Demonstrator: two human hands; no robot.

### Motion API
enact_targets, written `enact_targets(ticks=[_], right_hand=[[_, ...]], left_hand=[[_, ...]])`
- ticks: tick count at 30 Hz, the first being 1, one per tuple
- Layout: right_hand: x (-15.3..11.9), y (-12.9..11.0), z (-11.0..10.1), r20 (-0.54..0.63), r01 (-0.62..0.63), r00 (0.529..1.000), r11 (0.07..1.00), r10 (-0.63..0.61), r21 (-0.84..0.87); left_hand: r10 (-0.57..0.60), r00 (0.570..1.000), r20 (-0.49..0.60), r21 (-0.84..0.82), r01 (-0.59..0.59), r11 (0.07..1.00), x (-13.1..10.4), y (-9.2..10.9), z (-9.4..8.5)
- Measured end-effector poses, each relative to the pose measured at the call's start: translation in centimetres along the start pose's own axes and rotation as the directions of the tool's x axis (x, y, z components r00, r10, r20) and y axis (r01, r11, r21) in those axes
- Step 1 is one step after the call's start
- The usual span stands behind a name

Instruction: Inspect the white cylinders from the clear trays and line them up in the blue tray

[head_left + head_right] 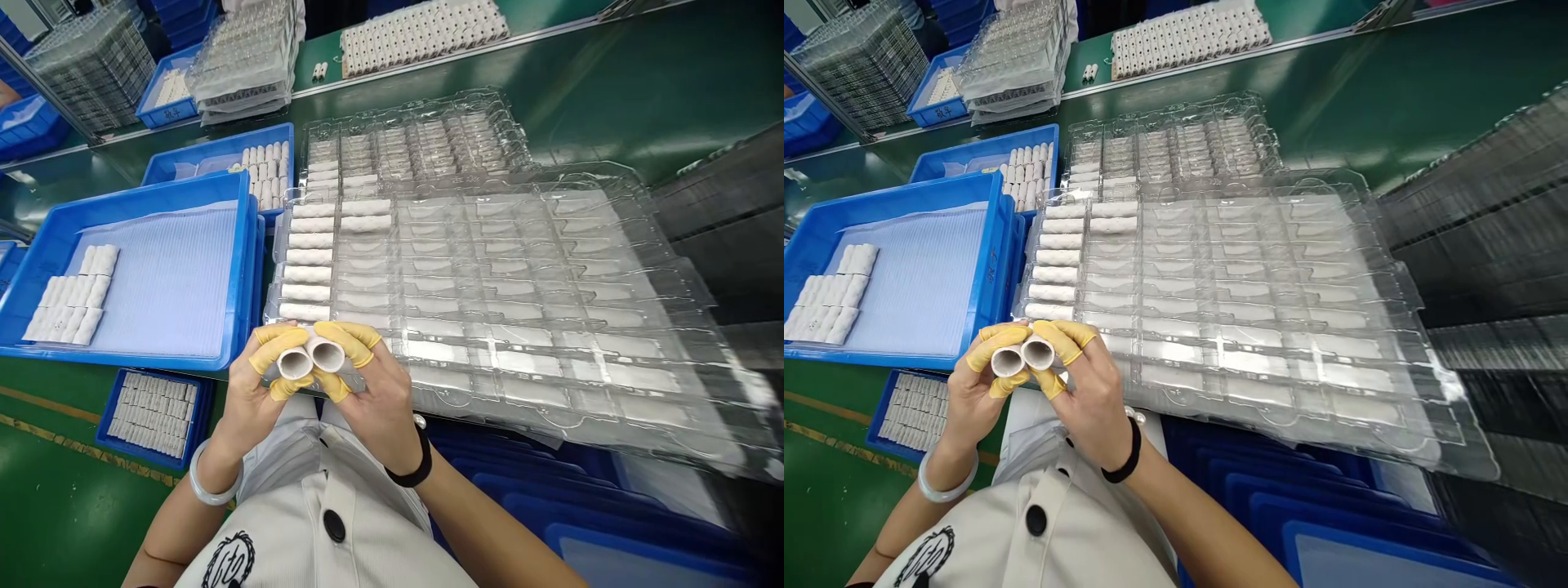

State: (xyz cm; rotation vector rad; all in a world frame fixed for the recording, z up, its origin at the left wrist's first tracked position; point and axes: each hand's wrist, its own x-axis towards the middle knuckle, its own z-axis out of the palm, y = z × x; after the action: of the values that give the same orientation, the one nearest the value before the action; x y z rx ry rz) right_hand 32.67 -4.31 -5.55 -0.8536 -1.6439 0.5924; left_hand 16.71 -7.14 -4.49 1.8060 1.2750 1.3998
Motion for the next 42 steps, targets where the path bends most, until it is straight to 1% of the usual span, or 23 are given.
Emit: enact_targets(ticks=[5, 7, 9, 11, 12, 13, 14, 15, 16, 17, 18, 19, 20, 21, 22, 23, 24, 25, 27, 32, 36, 40, 42], right_hand=[[0.0, 0.0, 0.0, 0.004, -0.007, 1.0, 1.0, 0.007, 0.0], [0.2, -0.1, -0.2, 0.014, -0.004, 1.0, 1.0, 0.004, -0.004], [0.5, -0.3, -0.4, 0.042, -0.013, 0.999, 1.0, 0.012, 0.021], [0.9, -0.6, -0.8, 0.117, -0.097, 0.99, 0.99, 0.085, 0.104], [1.2, -0.7, -1.0, 0.173, -0.191, 0.972, 0.966, 0.161, 0.172], [1.4, -0.9, -1.2, 0.248, -0.324, 0.933, 0.911, 0.262, 0.254], [1.6, -1.0, -1.3, 0.336, -0.476, 0.867, 0.81, 0.368, 0.341], [1.7, -1.1, -1.4, 0.433, -0.623, 0.776, 0.659, 0.457, 0.421], [1.9, -1.2, -1.4, 0.533, -0.739, 0.673, 0.47, 0.513, 0.482], [2.0, -1.2, -1.3, 0.626, -0.813, 0.573, 0.267, 0.53, 0.518], [2.1, -1.1, -1.2, 0.7, -0.843, 0.489, 0.076, 0.52, 0.533], [2.1, -1.1, -1.0, 0.75, -0.838, 0.428, -0.09, 0.504, 0.538], [2.2, -1.0, -0.8, 0.777, -0.807, 0.385, -0.227, 0.498, 0.545], [2.3, -0.9, -0.6, 0.79, -0.762, 0.352, -0.337, 0.502, 0.553], [2.3, -0.8, -0.4, 0.791, -0.708, 0.326, -0.42, 0.518, 0.567], [2.4, -0.7, -0.3, 0.786, -0.656, 0.305, -0.48, 0.537, 0.583], [2.4, -0.6, -0.1, 0.782, -0.614, 0.288, -0.52, 0.553, 0.594], [2.4, -0.5, -0.1, 0.782, -0.586, 0.274, -0.547, 0.56, 0.598], [2.4, -0.4, 0.0, 0.788, -0.557, 0.265, -0.579, 0.556, 0.596], [2.2, 0.0, -0.2, 0.817, -0.555, 0.28, -0.609, 0.504, 0.566], [2.0, 0.2, -0.1, 0.825, -0.544, 0.291, -0.625, 0.485, 0.56], [1.8, 0.4, 0.0, 0.826, -0.55, 0.298, -0.622, 0.478, 0.558], [1.8, 0.5, 0.0, 0.825, -0.551, 0.305, -0.618, 0.476, 0.561]], left_hand=[[-0.018, 1.0, -0.013, 0.023, 0.018, 1.0, 0.1, 0.2, -0.1], [-0.05, 0.998, -0.037, 0.023, 0.051, 0.998, 0.3, 0.4, -0.1], [-0.117, 0.992, -0.05, -0.019, 0.116, 0.993, 0.4, 0.8, -0.2], [-0.25, 0.968, -0.024, -0.149, 0.244, 0.958, 0.6, 1.2, -0.4], [-0.341, 0.94, 0.004, -0.25, 0.331, 0.91, 0.8, 1.3, -0.5], [-0.443, 0.895, 0.045, -0.364, 0.427, 0.827, 0.9, 1.4, -0.5], [-0.543, 0.834, 0.099, -0.478, 0.518, 0.709, 1.0, 1.5, -0.6], [-0.628, 0.761, 0.161, -0.58, 0.588, 0.564, 1.2, 1.5, -0.7], [-0.695, 0.683, 0.227, -0.659, 0.633, 0.406, 1.4, 1.6, -0.7], [-0.743, 0.605, 0.286, -0.715, 0.651, 0.254, 1.7, 1.6, -0.7], [-0.776, 0.534, 0.335, -0.753, 0.647, 0.12, 1.9, 1.7, -0.7], [-0.8, 0.471, 0.371, -0.779, 0.627, 0.008, 2.2, 1.8, -0.6], [-0.819, 0.418, 0.394, -0.799, 0.596, -0.081, 2.4, 1.9, -0.5], [-0.834, 0.37, 0.408, -0.813, 0.563, -0.148, 2.7, 2.0, -0.4], [-0.845, 0.332, 0.42, -0.822, 0.534, -0.199, 2.9, 2.1, -0.3], [-0.85, 0.304, 0.43, -0.826, 0.512, -0.235, 3.1, 2.2, -0.2], [-0.851, 0.287, 0.44, -0.827, 0.499, -0.259, 3.2, 2.3, -0.1], [-0.85, 0.279, 0.447, -0.827, 0.49, -0.274, 3.2, 2.3, -0.1], [-0.846, 0.275, 0.457, -0.827, 0.481, -0.29, 3.2, 2.3, 0.0], [-0.836, 0.289, 0.466, -0.824, 0.486, -0.292, 3.2, 2.1, -0.1], [-0.84, 0.284, 0.462, -0.821, 0.495, -0.284, 3.2, 2.0, 0.0], [-0.834, 0.309, 0.457, -0.81, 0.533, -0.246, 2.9, 1.8, 0.0], [-0.837, 0.306, 0.454, -0.808, 0.538, -0.241, 2.8, 1.7, 0.0]])
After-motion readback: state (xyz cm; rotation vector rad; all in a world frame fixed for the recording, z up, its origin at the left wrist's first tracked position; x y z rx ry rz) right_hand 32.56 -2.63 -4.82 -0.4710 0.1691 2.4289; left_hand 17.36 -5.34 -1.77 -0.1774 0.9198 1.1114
